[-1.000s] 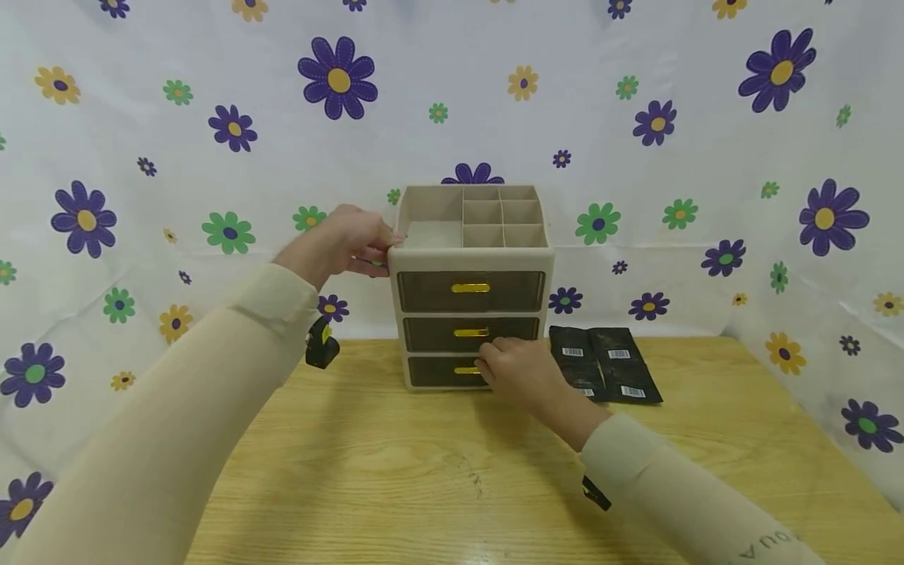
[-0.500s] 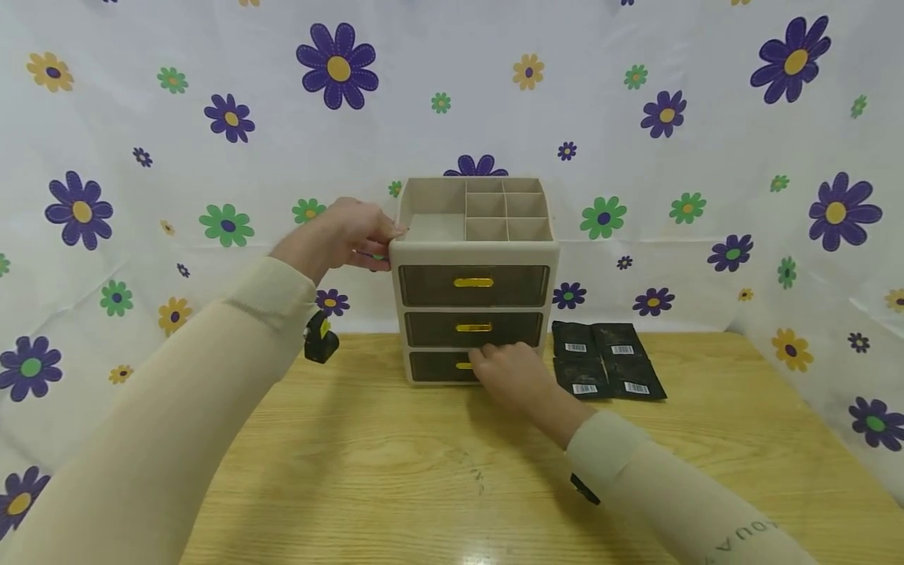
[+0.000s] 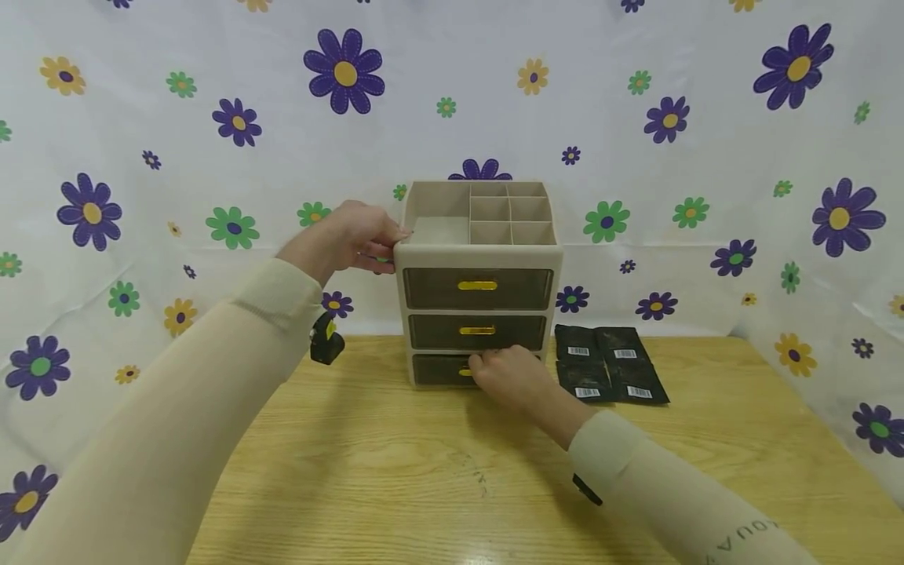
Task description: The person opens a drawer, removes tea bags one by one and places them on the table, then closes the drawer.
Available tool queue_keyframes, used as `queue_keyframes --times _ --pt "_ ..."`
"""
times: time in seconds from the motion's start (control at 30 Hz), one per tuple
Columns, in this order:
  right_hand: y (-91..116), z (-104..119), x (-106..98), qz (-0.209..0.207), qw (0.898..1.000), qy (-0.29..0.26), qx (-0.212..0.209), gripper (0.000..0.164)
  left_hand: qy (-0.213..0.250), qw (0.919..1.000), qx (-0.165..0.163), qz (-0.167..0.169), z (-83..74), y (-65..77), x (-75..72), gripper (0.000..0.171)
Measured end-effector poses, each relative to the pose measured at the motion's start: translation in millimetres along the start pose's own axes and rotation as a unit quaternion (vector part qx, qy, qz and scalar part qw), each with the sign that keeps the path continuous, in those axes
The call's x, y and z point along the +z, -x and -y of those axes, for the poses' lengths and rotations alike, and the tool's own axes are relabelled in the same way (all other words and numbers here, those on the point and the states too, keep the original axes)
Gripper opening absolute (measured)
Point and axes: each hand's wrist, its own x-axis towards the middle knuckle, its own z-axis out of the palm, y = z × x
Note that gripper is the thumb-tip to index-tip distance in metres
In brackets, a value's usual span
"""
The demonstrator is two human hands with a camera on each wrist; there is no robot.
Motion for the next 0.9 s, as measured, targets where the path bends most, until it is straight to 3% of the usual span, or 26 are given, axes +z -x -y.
queue_keyframes --times 0.27,0.47,0.63,0.9 --pt "1 -2 2 -0.029 0.999 0.007 -0.015 0.007 -0.002 1.0000 -0.003 -0.002 -1.8 0.7 0.0 0.031" --pt "6 1 -2 -0.064 0.997 0.021 -0.036 0.020 -0.003 1.0000 -0.002 -0.004 -1.7 1.6 0.6 0.032" --pt "12 7 -9 -0.057 0.997 0.027 -0.043 0.023 0.004 1.0000 -0.001 -0.004 -1.3 0.0 1.3 0.031" --pt "20 16 -19 -0.036 0.998 0.013 -0.058 0.011 0.001 1.0000 -0.004 0.000 0.8 -0.6 2.6 0.033"
